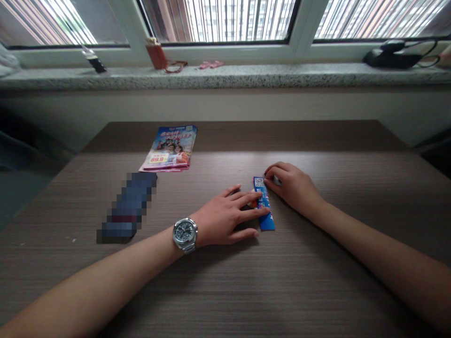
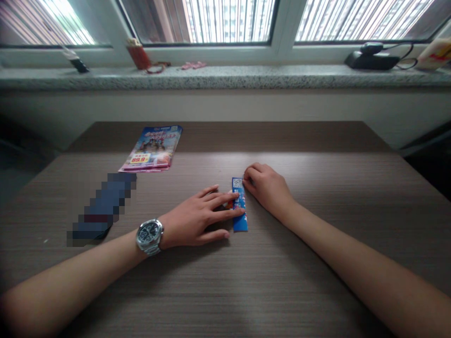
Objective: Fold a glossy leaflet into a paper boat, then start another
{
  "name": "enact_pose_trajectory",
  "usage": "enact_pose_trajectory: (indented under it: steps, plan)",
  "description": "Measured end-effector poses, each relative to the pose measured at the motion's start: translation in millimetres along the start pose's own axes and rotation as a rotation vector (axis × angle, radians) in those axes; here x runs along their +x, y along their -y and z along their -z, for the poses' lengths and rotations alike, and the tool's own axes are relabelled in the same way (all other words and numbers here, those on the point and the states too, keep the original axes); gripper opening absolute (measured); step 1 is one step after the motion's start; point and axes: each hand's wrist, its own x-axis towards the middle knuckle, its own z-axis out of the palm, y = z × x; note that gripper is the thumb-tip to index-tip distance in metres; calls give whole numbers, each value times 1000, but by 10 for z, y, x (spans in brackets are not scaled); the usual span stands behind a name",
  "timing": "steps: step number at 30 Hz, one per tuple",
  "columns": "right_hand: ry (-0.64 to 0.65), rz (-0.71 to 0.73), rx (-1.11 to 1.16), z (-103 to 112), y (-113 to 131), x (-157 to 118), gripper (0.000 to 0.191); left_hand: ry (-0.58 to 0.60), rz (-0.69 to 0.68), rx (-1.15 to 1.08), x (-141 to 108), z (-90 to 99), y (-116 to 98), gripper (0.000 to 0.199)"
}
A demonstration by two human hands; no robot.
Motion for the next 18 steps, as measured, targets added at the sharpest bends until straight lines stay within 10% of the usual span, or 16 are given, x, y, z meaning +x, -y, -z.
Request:
enact_pose_trajectory:
  steps: [18]
  plan:
    - [3, 19, 95, 72, -31, 59, 18, -25, 13, -23, -6, -2, 4, 55]
